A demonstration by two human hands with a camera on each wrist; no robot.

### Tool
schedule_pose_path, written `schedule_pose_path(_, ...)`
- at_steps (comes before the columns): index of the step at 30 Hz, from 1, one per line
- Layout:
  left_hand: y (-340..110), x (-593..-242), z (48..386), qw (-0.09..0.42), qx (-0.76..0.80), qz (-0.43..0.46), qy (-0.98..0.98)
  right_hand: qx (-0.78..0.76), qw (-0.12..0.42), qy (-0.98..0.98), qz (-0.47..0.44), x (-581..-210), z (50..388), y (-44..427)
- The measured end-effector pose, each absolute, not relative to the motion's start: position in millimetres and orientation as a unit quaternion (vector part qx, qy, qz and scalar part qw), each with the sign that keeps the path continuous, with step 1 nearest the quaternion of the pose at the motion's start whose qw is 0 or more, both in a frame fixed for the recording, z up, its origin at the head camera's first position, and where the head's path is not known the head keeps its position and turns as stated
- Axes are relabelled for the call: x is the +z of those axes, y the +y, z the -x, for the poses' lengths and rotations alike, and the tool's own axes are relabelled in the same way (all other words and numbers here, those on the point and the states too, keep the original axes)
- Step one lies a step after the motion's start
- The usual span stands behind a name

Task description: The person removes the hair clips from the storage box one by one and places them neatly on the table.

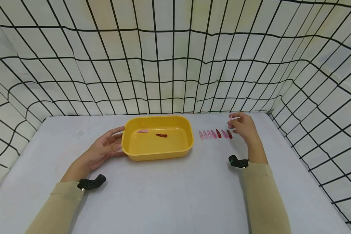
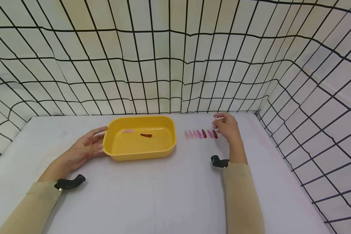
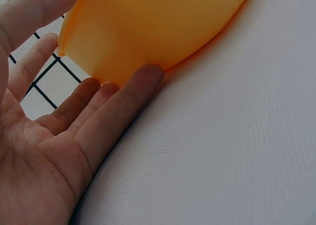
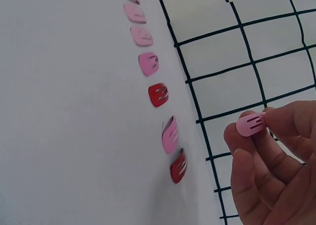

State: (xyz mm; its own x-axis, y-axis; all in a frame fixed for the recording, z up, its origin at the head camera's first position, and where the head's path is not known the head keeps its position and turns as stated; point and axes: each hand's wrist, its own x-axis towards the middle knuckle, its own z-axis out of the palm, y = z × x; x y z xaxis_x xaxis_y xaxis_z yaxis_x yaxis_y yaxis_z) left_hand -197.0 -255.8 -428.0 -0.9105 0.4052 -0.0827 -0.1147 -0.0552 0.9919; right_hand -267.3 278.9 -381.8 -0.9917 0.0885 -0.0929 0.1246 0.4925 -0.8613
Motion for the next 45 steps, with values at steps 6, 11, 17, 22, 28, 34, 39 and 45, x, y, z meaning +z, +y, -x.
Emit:
schedule_pose_path(6, -255.9, -427.3, 197.6, 0.179, 0.717, -0.110, 0.665, -0.488, 0.032, 0.869, -0.080, -389.9, 268.0, 285.4)
schedule_pose_path(11, -255.9, -426.9, 198.0, 0.180, 0.714, -0.107, 0.668, -0.483, 0.046, 0.869, -0.093, -394.9, 267.8, 291.1)
schedule_pose_path(17, -256.1, -427.2, 197.7, 0.181, 0.715, -0.104, 0.667, -0.465, 0.052, 0.879, -0.093, -398.8, 267.1, 297.0)
schedule_pose_path(22, -255.6, -426.8, 197.2, 0.181, 0.717, -0.102, 0.665, -0.455, 0.057, 0.884, -0.097, -402.1, 267.6, 298.3)
schedule_pose_path(28, -255.7, -426.9, 197.3, 0.180, 0.717, -0.100, 0.666, -0.456, 0.071, 0.882, -0.094, -402.5, 266.7, 299.9)
schedule_pose_path(34, -255.9, -427.3, 197.4, 0.180, 0.718, -0.101, 0.665, -0.454, 0.081, 0.882, -0.093, -403.5, 265.6, 300.0)
schedule_pose_path(39, -256.0, -427.5, 197.6, 0.181, 0.718, -0.099, 0.664, -0.446, 0.087, 0.885, -0.097, -404.9, 266.9, 300.9)
schedule_pose_path(45, -255.6, -427.0, 197.5, 0.180, 0.715, -0.093, 0.669, -0.416, 0.092, 0.899, -0.098, -407.0, 267.4, 303.5)
